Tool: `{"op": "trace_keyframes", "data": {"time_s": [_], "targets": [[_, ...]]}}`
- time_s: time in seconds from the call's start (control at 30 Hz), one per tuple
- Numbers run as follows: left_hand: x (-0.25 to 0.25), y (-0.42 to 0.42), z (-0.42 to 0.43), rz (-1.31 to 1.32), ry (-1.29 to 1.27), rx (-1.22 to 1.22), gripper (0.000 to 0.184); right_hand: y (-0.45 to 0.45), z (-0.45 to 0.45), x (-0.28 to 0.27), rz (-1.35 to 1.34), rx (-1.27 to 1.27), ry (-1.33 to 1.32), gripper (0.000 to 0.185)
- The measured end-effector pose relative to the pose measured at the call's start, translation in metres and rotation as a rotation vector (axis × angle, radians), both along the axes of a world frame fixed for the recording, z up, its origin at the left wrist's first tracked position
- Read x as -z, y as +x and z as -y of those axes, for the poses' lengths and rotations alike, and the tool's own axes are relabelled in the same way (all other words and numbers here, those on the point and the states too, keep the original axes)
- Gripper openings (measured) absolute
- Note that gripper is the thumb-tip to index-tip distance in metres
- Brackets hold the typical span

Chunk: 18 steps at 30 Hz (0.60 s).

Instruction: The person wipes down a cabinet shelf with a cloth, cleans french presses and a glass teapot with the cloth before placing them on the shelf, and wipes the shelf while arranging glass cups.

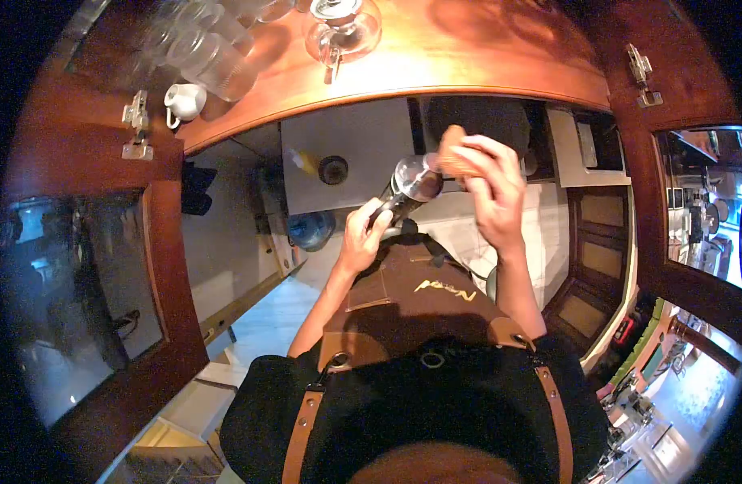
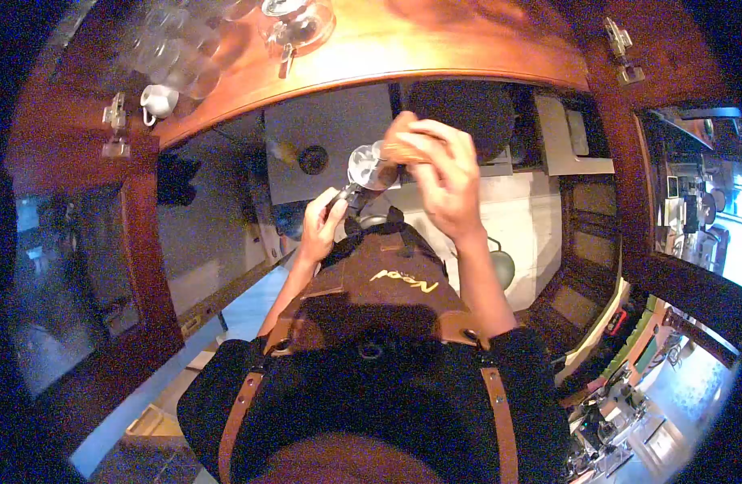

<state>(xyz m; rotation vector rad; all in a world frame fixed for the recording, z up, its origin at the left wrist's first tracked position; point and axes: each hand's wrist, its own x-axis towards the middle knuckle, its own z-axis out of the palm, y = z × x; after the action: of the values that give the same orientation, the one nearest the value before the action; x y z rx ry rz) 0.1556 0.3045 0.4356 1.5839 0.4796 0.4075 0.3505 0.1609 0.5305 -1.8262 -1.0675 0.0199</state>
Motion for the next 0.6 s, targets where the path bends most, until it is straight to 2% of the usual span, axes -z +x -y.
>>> {"op": "trace_keyframes", "data": {"time_s": [0.03, 0.07, 0.17, 0.27, 0.37, 0.4, 0.43, 0.5, 0.53, 0.57, 0.6], "targets": [[-0.011, -0.002, 0.002, -0.002, 0.01, -0.007, 0.027, -0.005, -0.008, -0.009, 0.143, -0.104, -0.023, 0.04], [-0.021, -0.003, 0.0, 0.028, 0.03, -0.034, 0.028, -0.011, -0.015, -0.011, 0.159, -0.133, 0.007, 0.036], [-0.047, -0.007, -0.006, 0.044, 0.077, -0.075, 0.029, -0.014, -0.019, -0.011, 0.063, -0.173, 0.065, 0.035], [-0.084, -0.009, -0.001, 0.067, -0.071, -0.098, 0.031, -0.015, -0.026, -0.016, 0.107, -0.228, 0.088, 0.032], [-0.078, -0.005, -0.002, 0.091, -0.092, -0.151, 0.033, -0.007, -0.034, -0.025, 0.108, -0.271, 0.054, 0.031], [-0.078, -0.005, -0.003, 0.07, -0.205, -0.142, 0.033, -0.001, -0.037, -0.028, 0.171, -0.296, 0.059, 0.026], [-0.078, -0.004, -0.004, 0.077, -0.198, -0.143, 0.033, 0.005, -0.039, -0.026, 0.179, -0.298, 0.065, 0.026], [-0.08, -0.002, -0.005, 0.087, -0.393, -0.178, 0.033, 0.015, -0.038, -0.023, -0.454, -0.364, 0.263, 0.024], [-0.081, -0.001, -0.006, 0.139, -0.388, -0.184, 0.032, 0.018, -0.032, -0.027, -0.522, -0.189, 0.292, 0.025], [-0.082, -0.002, -0.006, 0.145, -0.382, -0.187, 0.032, 0.02, -0.03, -0.033, -0.71, -0.148, 0.393, 0.026], [-0.084, -0.002, -0.005, 0.161, -0.339, -0.218, 0.033, 0.013, -0.026, -0.041, -0.654, -0.182, 0.325, 0.026]]}}
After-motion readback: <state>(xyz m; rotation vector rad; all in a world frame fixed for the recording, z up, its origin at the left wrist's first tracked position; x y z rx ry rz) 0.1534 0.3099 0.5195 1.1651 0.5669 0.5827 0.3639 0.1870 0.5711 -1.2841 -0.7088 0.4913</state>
